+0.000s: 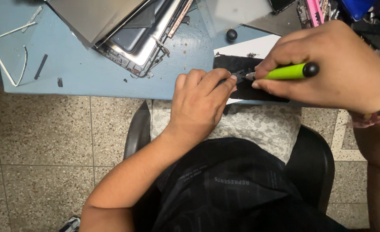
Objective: The person scrapes adhesive residue from the back of a smartphone using a pink utility knife and a green precision tool. They switch between tools to carefully remove the material from the device's surface.
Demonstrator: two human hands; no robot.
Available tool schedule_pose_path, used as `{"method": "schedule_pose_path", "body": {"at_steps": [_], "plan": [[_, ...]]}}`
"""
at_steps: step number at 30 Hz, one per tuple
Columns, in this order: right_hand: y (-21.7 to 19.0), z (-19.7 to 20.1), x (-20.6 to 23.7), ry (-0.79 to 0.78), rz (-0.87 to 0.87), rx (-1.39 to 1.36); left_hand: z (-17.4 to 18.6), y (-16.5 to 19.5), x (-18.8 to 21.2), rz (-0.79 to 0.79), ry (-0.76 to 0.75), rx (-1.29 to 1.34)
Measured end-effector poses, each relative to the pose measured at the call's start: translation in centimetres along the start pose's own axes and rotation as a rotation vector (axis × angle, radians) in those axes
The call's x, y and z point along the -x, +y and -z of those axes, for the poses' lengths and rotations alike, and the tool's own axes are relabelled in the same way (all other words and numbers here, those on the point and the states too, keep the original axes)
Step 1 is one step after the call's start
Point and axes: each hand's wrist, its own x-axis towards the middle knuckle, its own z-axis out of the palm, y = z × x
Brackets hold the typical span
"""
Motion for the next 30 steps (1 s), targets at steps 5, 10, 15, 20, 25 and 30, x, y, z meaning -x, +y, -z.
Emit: {"method": "schedule_pose_path", "body": {"at_steps": [5,10,15,20,25,30], "plan": [[-0.8,-1.2,0.5,0.114,-0.176,0.008,-0.1,0.0,0.0,0.000,-0.001,-0.009],[-1.8,-2.5,1.1,0.300,-0.176,-0.003,0.0,0.0,0.0,-0.002,0.005,-0.003],[-2.5,-4.0,1.6,0.416,-0.306,-0.059,0.1,0.0,0.0,0.000,0.004,0.001],[-2.1,-5.0,1.8,0.524,-0.338,-0.168,0.1,0.1,-0.1,0.008,0.001,-0.003],[-1.3,-5.8,2.3,0.554,-0.345,-0.188,0.1,0.1,-0.1,0.014,0.003,0.000],[-0.2,-6.8,3.1,0.581,-0.305,-0.221,0.1,0.1,-0.1,0.011,0.003,0.005]]}}
